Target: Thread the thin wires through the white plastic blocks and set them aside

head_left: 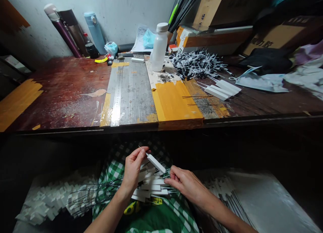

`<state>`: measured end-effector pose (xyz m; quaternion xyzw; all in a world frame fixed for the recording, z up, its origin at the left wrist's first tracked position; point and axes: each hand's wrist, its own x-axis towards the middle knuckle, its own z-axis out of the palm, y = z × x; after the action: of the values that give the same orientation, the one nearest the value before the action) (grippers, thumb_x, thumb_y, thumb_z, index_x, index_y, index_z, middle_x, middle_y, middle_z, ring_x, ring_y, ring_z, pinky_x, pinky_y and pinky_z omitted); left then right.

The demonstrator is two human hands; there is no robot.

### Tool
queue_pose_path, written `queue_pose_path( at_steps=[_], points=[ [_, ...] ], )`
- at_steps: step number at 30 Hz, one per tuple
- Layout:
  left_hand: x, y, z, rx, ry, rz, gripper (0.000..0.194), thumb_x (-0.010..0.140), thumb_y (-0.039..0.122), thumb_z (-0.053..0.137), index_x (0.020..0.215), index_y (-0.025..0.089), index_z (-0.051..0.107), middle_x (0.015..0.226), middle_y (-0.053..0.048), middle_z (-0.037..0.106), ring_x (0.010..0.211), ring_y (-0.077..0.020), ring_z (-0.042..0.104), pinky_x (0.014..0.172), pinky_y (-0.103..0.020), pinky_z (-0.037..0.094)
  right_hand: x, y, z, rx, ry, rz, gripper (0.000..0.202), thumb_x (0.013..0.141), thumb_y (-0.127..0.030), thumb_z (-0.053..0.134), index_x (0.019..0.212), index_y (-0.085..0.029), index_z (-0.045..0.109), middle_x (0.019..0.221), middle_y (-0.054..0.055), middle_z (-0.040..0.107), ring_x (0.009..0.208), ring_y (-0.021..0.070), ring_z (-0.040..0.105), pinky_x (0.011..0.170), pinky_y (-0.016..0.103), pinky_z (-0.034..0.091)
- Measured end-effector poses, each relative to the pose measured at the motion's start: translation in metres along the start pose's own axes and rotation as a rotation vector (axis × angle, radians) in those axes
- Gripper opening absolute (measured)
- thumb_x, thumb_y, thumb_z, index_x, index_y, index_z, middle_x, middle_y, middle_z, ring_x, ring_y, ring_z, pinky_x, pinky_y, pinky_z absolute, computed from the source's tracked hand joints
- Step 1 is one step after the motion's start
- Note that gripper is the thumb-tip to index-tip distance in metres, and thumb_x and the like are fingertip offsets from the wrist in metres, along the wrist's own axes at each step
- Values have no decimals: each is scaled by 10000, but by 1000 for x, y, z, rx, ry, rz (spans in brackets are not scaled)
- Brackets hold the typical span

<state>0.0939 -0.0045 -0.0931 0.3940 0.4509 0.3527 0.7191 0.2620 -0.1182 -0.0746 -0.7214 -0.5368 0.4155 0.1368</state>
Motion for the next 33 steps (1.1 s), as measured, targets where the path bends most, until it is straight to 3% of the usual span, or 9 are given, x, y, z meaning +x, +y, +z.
queue_pose_path(
  at_steps=[5,14,23,33],
  points=[
    [-2,6,1,48,8,-9,384,725,444,750,958,140,729,938,-103,729,803,-215,679,773,-330,539,-1,4,2,15,26,-25,251,871,-335,600,693,-206,479,661,-45,556,614,127,512,549,225,294],
    [-3,8,3,123,-11,105,335,782,473,689,899,160,704,875,-79,718,848,-255,703,651,-275,543,-5,-1,-1,0,46,-192,238,970,-308,423,853,-227,615,825,7,633,756,162,602,662,239,403],
    [4,8,0,-16,32,28,365,771,454,705,930,125,725,968,-126,744,953,-274,691,893,-386,511,-6,3,-3,-10,-44,-192,276,972,-254,378,918,-245,648,820,-9,693,751,170,650,661,237,408],
    [3,10,2,9,7,40,361,779,464,693,919,133,735,968,-126,744,965,-270,682,921,-392,489,-4,4,-3,17,8,-117,180,900,-302,487,791,-223,606,744,-16,651,695,159,598,613,235,370]
  ],
)
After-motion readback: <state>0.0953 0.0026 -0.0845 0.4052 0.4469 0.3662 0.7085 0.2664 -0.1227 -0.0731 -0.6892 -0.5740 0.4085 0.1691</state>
